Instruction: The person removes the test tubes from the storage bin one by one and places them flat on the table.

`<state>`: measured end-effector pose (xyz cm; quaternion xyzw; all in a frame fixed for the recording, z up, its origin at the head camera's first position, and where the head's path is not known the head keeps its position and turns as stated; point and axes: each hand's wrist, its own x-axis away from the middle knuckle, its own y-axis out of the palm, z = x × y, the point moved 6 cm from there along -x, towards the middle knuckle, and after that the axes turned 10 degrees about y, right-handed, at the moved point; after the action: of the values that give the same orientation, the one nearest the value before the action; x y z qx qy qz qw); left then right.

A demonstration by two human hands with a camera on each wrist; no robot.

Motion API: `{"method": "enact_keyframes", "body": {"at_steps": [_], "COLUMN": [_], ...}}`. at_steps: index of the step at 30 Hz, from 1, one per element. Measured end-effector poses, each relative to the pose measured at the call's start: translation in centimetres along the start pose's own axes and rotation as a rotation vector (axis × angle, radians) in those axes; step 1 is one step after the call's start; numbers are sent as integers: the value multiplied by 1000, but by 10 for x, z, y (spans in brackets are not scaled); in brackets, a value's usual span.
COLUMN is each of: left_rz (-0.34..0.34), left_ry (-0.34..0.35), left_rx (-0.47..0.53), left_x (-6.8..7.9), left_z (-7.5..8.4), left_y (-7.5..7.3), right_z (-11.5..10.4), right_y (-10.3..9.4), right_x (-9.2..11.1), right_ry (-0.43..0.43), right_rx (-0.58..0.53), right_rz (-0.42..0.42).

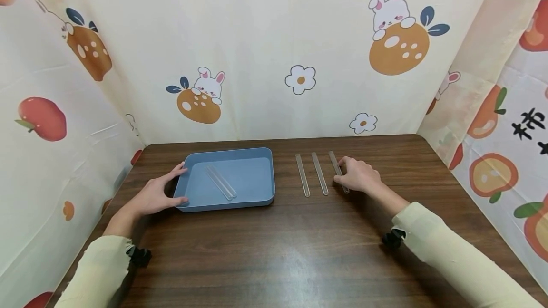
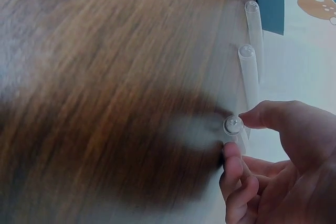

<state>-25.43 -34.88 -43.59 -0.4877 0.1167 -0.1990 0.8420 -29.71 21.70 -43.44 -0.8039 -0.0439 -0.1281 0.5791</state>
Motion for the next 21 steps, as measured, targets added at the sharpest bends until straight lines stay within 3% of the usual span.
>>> {"method": "enact_keyframes", "body": {"at_steps": [21], "left_rz": [-1], "left_ry": [8], "left_rx": [3], "left_x": [-1], "left_z": [-2], "left_y": [1], "right_z": [0], "right_y": [-6], "right_x": [-4], "right_ry": [21], "right_rx": [1], "right_rz": [-1]}}
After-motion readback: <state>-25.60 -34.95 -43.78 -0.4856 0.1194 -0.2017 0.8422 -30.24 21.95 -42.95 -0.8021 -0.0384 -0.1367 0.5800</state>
